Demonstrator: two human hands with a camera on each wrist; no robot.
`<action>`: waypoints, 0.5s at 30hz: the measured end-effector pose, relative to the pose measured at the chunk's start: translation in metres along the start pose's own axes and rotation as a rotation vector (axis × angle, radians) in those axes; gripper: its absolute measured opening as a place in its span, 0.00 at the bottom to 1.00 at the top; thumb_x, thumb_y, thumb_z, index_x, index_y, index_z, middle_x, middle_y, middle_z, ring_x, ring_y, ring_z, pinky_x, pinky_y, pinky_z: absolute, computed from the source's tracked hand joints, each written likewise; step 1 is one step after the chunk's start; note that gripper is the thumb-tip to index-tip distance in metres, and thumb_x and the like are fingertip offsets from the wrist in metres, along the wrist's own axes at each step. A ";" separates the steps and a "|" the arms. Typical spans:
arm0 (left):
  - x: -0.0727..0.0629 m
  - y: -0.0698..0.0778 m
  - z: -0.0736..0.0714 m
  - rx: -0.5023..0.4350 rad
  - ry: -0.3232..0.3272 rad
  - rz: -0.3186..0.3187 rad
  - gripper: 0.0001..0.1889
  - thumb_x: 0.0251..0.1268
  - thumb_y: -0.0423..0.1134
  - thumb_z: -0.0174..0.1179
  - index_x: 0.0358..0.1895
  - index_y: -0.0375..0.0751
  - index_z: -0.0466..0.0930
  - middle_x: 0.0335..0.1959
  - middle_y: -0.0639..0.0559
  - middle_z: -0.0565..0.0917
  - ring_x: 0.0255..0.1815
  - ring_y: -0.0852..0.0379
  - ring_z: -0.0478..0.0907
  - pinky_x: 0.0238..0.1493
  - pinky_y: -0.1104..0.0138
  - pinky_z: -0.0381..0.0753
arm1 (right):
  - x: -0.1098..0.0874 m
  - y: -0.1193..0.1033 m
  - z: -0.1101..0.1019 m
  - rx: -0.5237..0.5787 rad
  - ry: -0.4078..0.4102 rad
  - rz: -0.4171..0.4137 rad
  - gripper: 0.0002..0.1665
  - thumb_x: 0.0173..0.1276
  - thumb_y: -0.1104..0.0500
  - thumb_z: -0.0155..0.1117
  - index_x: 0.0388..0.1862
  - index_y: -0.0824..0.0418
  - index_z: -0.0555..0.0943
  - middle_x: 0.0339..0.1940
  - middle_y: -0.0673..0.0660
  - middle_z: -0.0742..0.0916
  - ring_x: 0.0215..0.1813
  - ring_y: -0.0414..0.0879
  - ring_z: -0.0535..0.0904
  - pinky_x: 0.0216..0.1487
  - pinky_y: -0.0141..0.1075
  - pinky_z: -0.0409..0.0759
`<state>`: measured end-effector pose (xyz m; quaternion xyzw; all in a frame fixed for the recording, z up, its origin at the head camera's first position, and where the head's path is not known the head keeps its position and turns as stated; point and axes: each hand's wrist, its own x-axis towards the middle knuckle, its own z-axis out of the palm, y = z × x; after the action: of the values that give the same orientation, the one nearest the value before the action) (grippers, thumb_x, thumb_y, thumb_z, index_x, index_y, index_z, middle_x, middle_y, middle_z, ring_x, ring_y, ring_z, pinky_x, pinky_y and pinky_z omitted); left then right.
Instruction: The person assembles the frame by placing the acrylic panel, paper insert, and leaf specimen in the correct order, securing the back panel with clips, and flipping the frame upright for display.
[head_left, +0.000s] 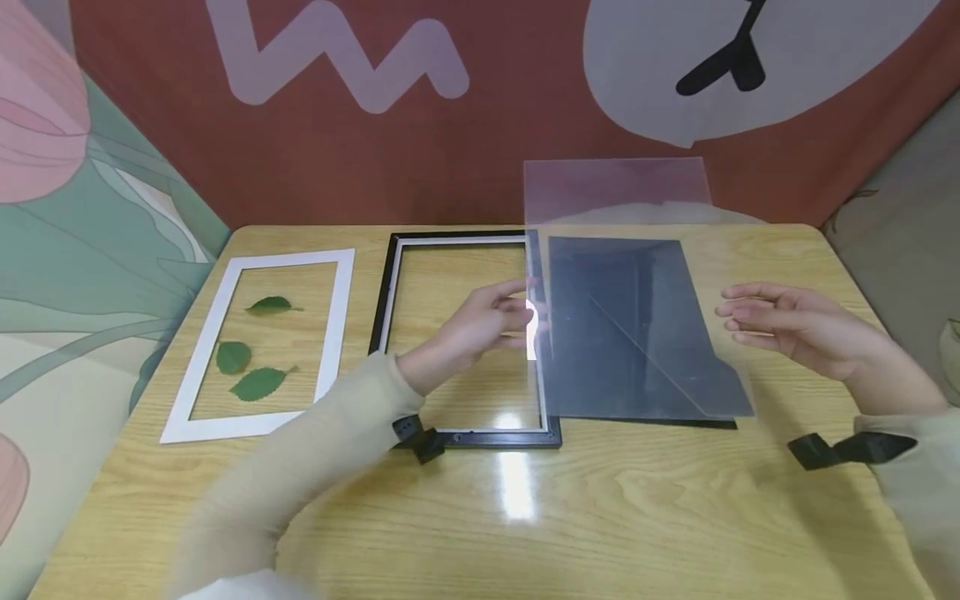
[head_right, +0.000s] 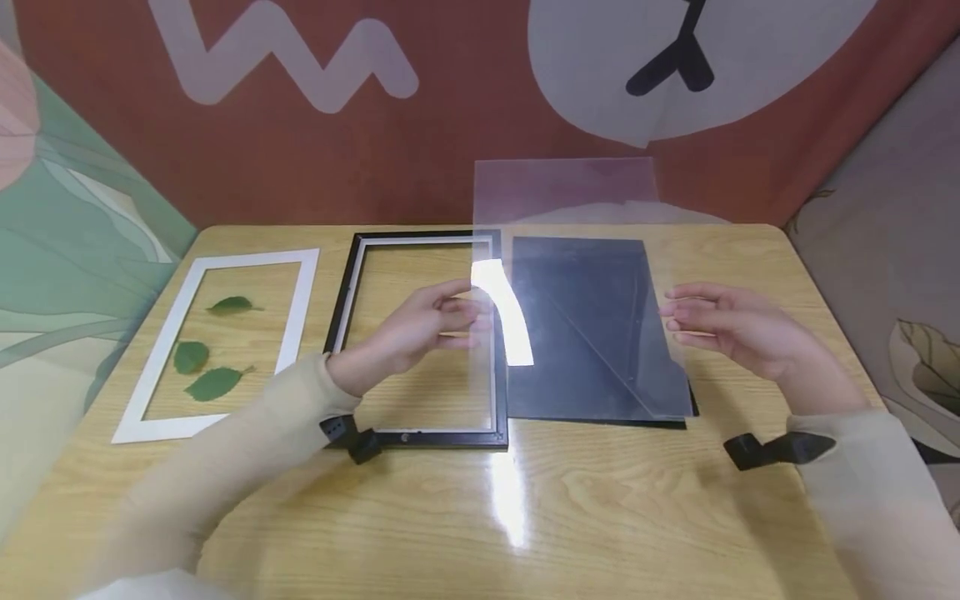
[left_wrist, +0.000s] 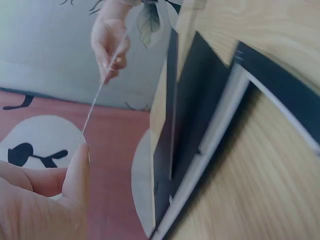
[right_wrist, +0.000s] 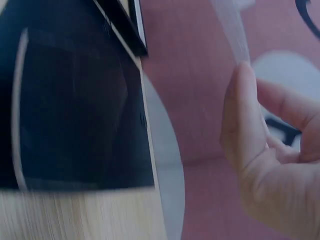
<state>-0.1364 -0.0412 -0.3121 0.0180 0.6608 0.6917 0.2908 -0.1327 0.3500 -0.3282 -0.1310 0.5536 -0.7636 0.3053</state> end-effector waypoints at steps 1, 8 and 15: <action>-0.004 -0.002 -0.005 0.017 0.013 0.000 0.30 0.71 0.26 0.46 0.74 0.41 0.54 0.66 0.33 0.70 0.66 0.37 0.70 0.62 0.54 0.76 | 0.003 0.001 0.006 -0.010 0.015 0.003 0.25 0.74 0.75 0.36 0.57 0.58 0.76 0.51 0.51 0.86 0.50 0.42 0.84 0.51 0.30 0.83; -0.029 -0.009 -0.040 0.104 0.052 -0.040 0.28 0.73 0.28 0.46 0.74 0.43 0.55 0.65 0.37 0.72 0.62 0.43 0.75 0.56 0.63 0.82 | 0.025 0.010 0.050 -0.030 0.086 0.046 0.24 0.74 0.72 0.43 0.58 0.53 0.77 0.46 0.51 0.87 0.45 0.40 0.85 0.48 0.29 0.84; -0.044 -0.012 -0.072 0.173 0.087 -0.058 0.28 0.73 0.30 0.47 0.74 0.43 0.55 0.65 0.37 0.71 0.51 0.57 0.80 0.56 0.62 0.81 | 0.045 0.022 0.088 -0.009 0.153 0.063 0.20 0.73 0.70 0.49 0.56 0.52 0.78 0.43 0.50 0.88 0.42 0.40 0.86 0.46 0.29 0.84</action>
<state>-0.1249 -0.1249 -0.3170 -0.0061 0.7303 0.6235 0.2790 -0.1128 0.2508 -0.3239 -0.0562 0.5825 -0.7590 0.2855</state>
